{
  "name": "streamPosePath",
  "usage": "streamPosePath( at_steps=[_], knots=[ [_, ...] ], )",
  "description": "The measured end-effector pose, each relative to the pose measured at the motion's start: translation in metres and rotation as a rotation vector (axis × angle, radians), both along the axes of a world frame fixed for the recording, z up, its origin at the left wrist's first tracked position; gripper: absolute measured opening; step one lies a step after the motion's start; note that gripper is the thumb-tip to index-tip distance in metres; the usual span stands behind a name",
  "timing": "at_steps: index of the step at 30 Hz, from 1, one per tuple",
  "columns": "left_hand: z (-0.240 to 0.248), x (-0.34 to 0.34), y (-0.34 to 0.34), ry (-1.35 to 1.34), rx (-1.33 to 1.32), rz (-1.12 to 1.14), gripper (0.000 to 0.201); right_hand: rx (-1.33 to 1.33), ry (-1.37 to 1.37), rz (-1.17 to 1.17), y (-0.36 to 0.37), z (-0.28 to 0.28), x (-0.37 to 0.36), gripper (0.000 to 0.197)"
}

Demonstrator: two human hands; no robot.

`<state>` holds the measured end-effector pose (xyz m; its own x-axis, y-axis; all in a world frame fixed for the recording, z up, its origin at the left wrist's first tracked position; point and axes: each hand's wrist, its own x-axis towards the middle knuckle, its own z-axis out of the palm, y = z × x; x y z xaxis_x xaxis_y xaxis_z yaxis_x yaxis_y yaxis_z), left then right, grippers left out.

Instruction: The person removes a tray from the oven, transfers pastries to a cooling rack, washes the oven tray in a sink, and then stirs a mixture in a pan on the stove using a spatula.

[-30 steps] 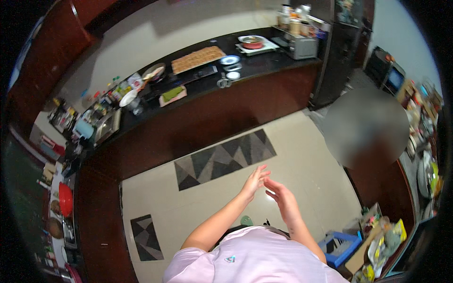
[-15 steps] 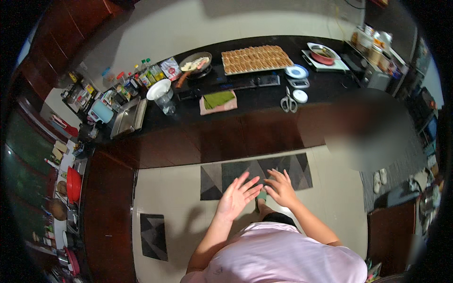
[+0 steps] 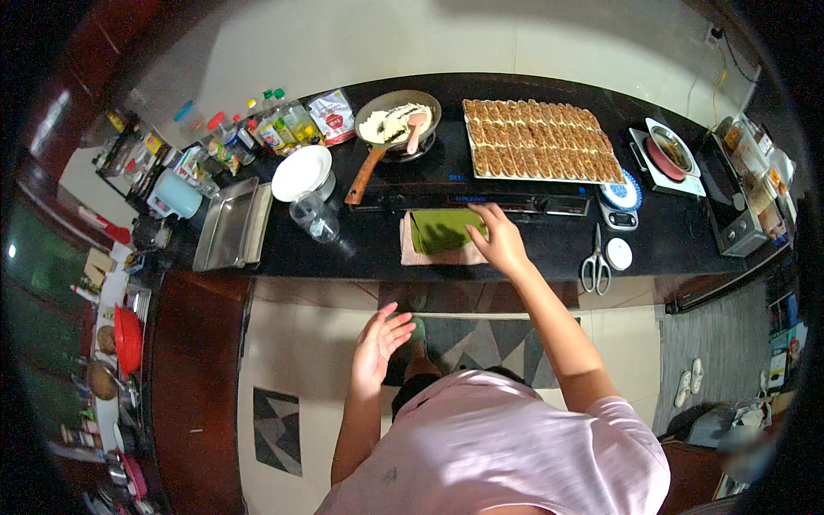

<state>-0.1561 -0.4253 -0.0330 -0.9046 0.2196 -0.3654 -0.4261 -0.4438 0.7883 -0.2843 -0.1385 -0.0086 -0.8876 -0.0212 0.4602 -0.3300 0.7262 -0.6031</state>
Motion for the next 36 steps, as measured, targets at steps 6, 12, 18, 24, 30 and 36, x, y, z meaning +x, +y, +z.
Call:
streamPosePath(
  at_steps=[6,12,18,24,30,36],
  knots=[
    [-0.004,-0.171,-0.052,0.047,0.079,-0.043,0.049,0.204,0.096,-0.067,-0.055,0.015,-0.161,0.065],
    [-0.009,-0.284,-0.071,-0.110,0.235,-0.297,0.050,0.350,0.211,0.103,-0.069,0.020,-0.259,0.038],
    [-0.007,-0.349,-0.041,-0.138,0.294,-0.439,0.049,-0.204,-0.064,-0.233,-0.067,0.052,-0.336,0.031],
    [0.018,-0.365,-0.015,-0.152,0.246,-0.400,0.040,-0.129,-0.211,-0.071,-0.079,0.062,-0.348,0.027],
    [0.035,-0.373,-0.033,-0.149,0.114,-0.475,0.035,-0.146,-0.220,0.185,-0.065,0.114,-0.318,0.017],
    [0.029,-0.373,-0.049,-0.114,0.083,-0.529,0.037,-0.044,-0.386,0.328,-0.063,0.131,-0.298,0.008]
  ],
)
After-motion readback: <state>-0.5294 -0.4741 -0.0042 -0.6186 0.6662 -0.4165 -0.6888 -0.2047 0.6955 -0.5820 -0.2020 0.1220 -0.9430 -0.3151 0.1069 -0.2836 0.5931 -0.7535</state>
